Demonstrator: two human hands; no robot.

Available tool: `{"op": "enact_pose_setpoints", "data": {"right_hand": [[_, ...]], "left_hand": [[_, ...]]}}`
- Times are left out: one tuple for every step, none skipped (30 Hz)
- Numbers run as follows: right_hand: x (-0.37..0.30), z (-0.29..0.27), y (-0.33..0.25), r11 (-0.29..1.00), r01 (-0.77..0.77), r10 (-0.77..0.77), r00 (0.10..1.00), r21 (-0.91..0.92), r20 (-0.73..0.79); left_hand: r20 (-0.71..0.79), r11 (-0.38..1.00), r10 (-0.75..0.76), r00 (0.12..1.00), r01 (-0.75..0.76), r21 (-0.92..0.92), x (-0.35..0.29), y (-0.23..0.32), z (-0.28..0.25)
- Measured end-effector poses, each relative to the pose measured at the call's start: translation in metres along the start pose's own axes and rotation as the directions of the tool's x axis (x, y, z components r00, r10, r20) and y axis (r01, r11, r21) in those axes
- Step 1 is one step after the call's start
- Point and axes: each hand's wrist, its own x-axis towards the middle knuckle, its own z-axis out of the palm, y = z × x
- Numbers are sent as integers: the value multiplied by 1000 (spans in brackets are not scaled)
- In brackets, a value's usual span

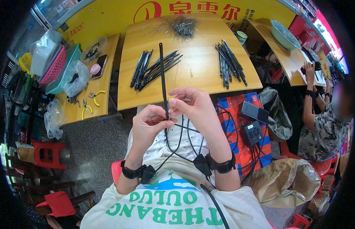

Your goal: Insert thin metal rods into specialized black plastic brackets to assemble larger components.

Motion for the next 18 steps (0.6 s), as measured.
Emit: {"op": "enact_pose_setpoints", "data": {"right_hand": [[0, -1, 1, 1000, 0, 0, 1000, 16, 15], [0, 0, 1, 1000, 0, 0, 1000, 16, 15], [0, 1, 0, 1000, -10, 9, 1000, 24, 28], [0, 1, 0, 999, -19, 18, 999, 32, 41], [0, 1, 0, 999, -19, 18, 999, 33, 42], [0, 1, -1, 999, -27, 26, 999, 32, 34], [0, 1, -1, 999, -34, 33, 999, 31, 26], [0, 1, -1, 999, -34, 33, 999, 30, 26], [0, 0, 0, 999, -29, 28, 999, 39, 29], [1, 0, 0, 999, -24, 23, 999, 48, 32], [1, 0, 0, 999, -25, 23, 999, 48, 32], [0, 0, 0, 999, -22, 21, 999, 40, 24], [0, 0, -1, 999, -19, 19, 1000, 33, 16], [0, 0, -1, 999, -20, 19, 1000, 33, 17], [0, 0, -1, 999, -23, 23, 1000, 29, 6], [0, 0, -2, 999, -27, 27, 1000, 25, -5], [0, 0, -2, 999, -28, 28, 1000, 25, -5], [-1, 0, -3, 1000, -11, 11, 1000, 6, -19]], "left_hand": [[-1, 1000, 0, 1000, 0, 9, 0, 0, 0], [-1, 1000, -1, 1000, 1, 9, 0, 1, 0], [0, 1000, 1, 1000, -1, 19, 0, 1, 0], [0, 1000, 3, 1000, -3, 29, 0, 2, 0], [0, 1000, 3, 1000, -3, 29, 0, 2, 0], [1, 999, 11, 1000, -11, 35, 0, 2, 0], [2, 999, 18, 1000, -18, 41, 0, 2, 0], [2, 999, 18, 1000, -18, 40, 0, 1, 0], [1, 999, 23, 1000, -23, 38, 0, 0, 0], [0, 999, 28, 1000, -28, 35, 0, 0, 0], [0, 999, 28, 1000, -28, 35, 0, 1, 0], [3, 999, 31, 1000, -31, 35, -1, 2, 1], [6, 999, 34, 999, -34, 36, -1, 2, 1], [5, 999, 34, 999, -34, 36, -1, 3, 1], [9, 999, 35, 999, -35, 38, -1, 3, 1], [12, 999, 35, 999, -36, 41, -1, 3, 1], [12, 999, 35, 999, -35, 41, -1, 4, 1], [11, 998, 38, 999, -39, 50, -1, 4, 1]]}}
